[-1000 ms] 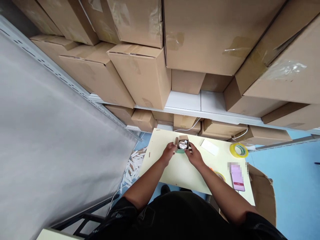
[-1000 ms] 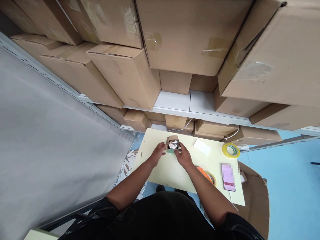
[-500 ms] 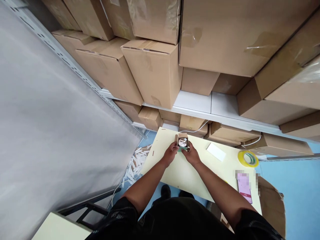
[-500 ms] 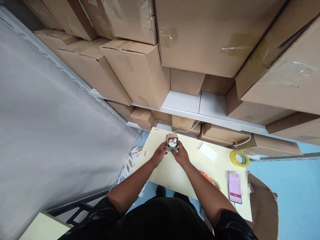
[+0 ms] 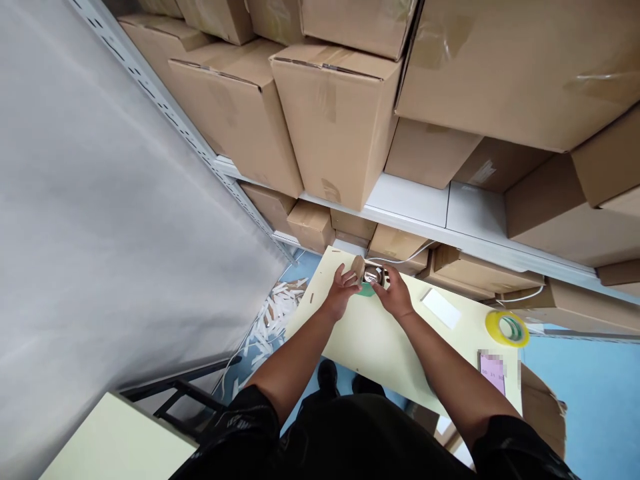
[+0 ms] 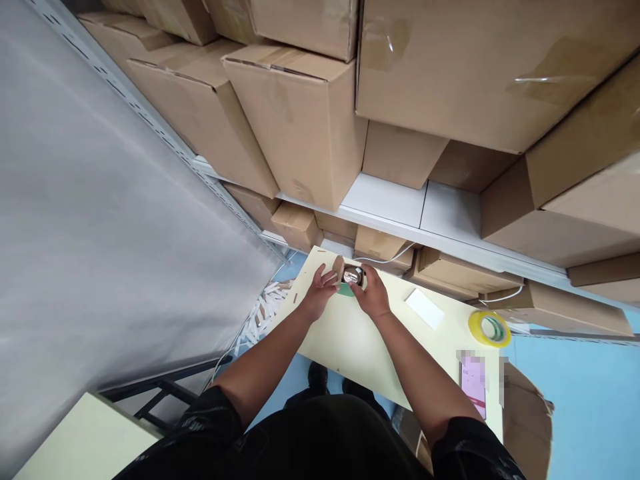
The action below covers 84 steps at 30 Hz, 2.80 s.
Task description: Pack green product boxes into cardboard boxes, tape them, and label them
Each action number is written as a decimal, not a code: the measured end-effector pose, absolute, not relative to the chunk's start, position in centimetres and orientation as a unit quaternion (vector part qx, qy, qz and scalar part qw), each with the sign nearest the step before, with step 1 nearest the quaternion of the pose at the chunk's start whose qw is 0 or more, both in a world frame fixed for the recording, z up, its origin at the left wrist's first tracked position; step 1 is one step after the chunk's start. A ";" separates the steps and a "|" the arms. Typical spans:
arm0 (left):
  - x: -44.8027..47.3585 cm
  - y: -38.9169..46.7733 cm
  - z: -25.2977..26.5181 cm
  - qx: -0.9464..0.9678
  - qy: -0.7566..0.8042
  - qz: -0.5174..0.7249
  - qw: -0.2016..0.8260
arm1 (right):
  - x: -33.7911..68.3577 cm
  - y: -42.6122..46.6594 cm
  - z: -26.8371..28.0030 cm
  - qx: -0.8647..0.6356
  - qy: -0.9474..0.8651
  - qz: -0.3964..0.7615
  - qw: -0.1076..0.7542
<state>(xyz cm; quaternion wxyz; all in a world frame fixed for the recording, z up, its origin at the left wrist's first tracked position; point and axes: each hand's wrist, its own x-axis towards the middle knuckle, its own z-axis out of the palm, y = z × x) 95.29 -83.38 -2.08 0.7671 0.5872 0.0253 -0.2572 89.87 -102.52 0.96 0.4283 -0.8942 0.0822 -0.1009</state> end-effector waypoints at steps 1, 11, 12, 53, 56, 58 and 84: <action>95.3 -83.5 -2.2 0.588 0.026 -0.246 0.770 | 89.7 -102.6 1.0 -0.899 0.076 -0.110 0.417; 96.5 -84.7 1.0 0.682 0.048 -0.102 0.723 | 88.8 -102.2 1.0 -0.924 0.063 -0.098 0.363; 96.3 -84.8 1.8 0.701 0.021 -0.081 0.708 | 88.9 -102.2 1.0 -0.922 0.067 -0.096 0.369; 94.6 -83.9 2.0 0.819 -0.278 -0.015 0.501 | 90.5 -98.5 1.9 -0.691 0.380 -0.134 0.600; 94.3 -84.0 1.8 0.818 -0.281 -0.011 0.502 | 90.6 -98.1 2.6 -0.686 0.416 -0.110 0.587; 94.2 -84.1 1.8 0.816 -0.284 -0.012 0.504 | 90.7 -97.9 3.0 -0.674 0.427 -0.102 0.594; 94.3 -84.1 2.0 0.809 -0.295 -0.020 0.507 | 90.7 -99.0 1.9 -0.676 0.430 -0.092 0.591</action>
